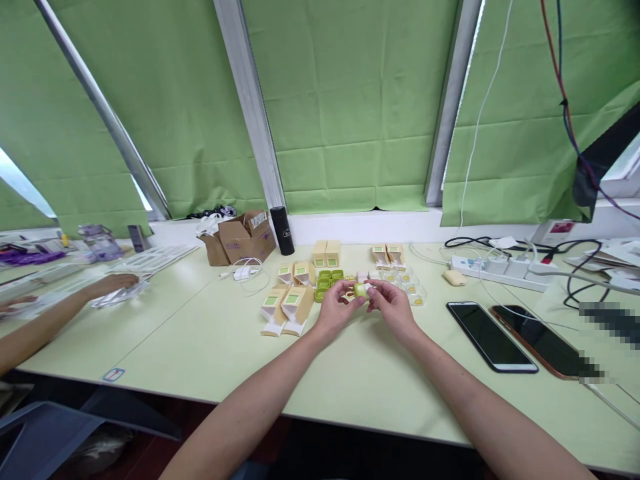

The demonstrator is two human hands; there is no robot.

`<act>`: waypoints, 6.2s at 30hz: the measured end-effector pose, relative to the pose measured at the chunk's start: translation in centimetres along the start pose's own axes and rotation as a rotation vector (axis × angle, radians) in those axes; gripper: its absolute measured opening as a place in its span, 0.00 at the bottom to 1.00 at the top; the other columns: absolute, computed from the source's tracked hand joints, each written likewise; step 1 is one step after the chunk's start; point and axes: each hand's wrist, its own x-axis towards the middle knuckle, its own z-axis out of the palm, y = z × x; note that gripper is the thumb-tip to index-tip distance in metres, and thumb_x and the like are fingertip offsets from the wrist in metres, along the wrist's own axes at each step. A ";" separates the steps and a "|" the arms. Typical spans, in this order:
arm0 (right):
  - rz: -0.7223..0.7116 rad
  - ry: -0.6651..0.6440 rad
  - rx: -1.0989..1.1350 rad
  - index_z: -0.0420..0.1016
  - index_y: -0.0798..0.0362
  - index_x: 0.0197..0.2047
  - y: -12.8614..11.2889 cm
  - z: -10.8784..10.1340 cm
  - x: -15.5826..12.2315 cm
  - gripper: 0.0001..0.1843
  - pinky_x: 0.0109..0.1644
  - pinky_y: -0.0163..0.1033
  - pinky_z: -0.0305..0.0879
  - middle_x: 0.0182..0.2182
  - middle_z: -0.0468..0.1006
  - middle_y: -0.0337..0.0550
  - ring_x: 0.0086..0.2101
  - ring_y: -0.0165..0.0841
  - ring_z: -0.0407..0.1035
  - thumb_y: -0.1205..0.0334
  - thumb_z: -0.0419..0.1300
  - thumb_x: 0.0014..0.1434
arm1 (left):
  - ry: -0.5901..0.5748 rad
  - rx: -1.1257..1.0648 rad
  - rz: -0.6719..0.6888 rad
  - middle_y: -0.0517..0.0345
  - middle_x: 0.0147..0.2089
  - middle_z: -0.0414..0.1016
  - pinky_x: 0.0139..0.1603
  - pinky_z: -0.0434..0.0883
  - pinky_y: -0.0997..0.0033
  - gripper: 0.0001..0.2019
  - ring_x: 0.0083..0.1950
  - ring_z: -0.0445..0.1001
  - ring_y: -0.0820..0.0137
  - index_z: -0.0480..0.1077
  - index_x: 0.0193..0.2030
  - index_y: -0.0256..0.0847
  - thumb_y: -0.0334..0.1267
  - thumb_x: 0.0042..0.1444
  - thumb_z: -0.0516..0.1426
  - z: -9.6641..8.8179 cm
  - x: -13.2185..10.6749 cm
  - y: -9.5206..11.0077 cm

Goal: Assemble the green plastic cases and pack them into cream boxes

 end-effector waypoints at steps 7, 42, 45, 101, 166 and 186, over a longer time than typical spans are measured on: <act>-0.002 -0.002 0.062 0.82 0.52 0.44 -0.2 -0.2 0.0 0.33 0.29 0.41 0.78 0.27 0.80 0.39 0.26 0.33 0.73 0.35 0.76 0.46 | -0.018 -0.144 -0.046 0.48 0.47 0.81 0.45 0.72 0.67 0.31 0.47 0.79 0.62 0.72 0.50 0.39 0.62 0.52 0.70 0.1 -0.3 0.1; -0.065 -0.035 -0.068 0.85 0.55 0.46 -0.3 -0.7 -0.1 0.33 0.31 0.44 0.78 0.28 0.83 0.43 0.25 0.34 0.74 0.35 0.75 0.49 | -0.026 0.013 0.015 0.43 0.55 0.82 0.48 0.72 0.66 0.30 0.53 0.80 0.59 0.77 0.55 0.38 0.54 0.51 0.73 -0.4 -0.1 0.1; -0.052 -0.031 -0.054 0.85 0.54 0.46 -0.1 -0.7 -0.1 0.33 0.31 0.44 0.79 0.28 0.84 0.43 0.26 0.35 0.74 0.35 0.75 0.48 | -0.022 0.019 0.021 0.44 0.54 0.83 0.47 0.72 0.66 0.30 0.52 0.80 0.59 0.77 0.54 0.39 0.54 0.50 0.73 -0.4 -0.1 0.2; -0.573 -0.095 -0.681 0.76 0.46 0.60 -0.3 -1.0 -1.3 0.19 0.34 0.42 0.82 0.58 0.74 0.53 0.39 0.37 0.78 0.60 0.64 0.66 | -0.094 -0.274 -0.057 0.42 0.54 0.83 0.47 0.83 0.60 0.42 0.44 0.84 0.62 0.65 0.74 0.36 0.57 0.59 0.68 0.9 -0.5 -0.5; -0.899 -0.101 -0.939 0.69 0.48 0.69 0.5 -0.5 -1.4 0.24 0.59 0.56 0.81 0.57 0.81 0.54 0.57 0.46 0.78 0.68 0.55 0.71 | -0.043 -0.350 -0.063 0.47 0.53 0.79 0.50 0.78 0.65 0.23 0.49 0.80 0.63 0.74 0.55 0.38 0.49 0.59 0.68 1.5 -0.7 -0.3; -0.971 -0.037 -0.972 0.68 0.49 0.69 0.8 -0.2 -1.5 0.24 0.59 0.56 0.81 0.58 0.81 0.56 0.57 0.46 0.78 0.68 0.53 0.73 | 0.002 -0.278 0.031 0.46 0.64 0.73 0.70 0.66 0.57 0.22 0.70 0.68 0.56 0.71 0.60 0.43 0.53 0.66 0.62 2.1 -1.7 0.4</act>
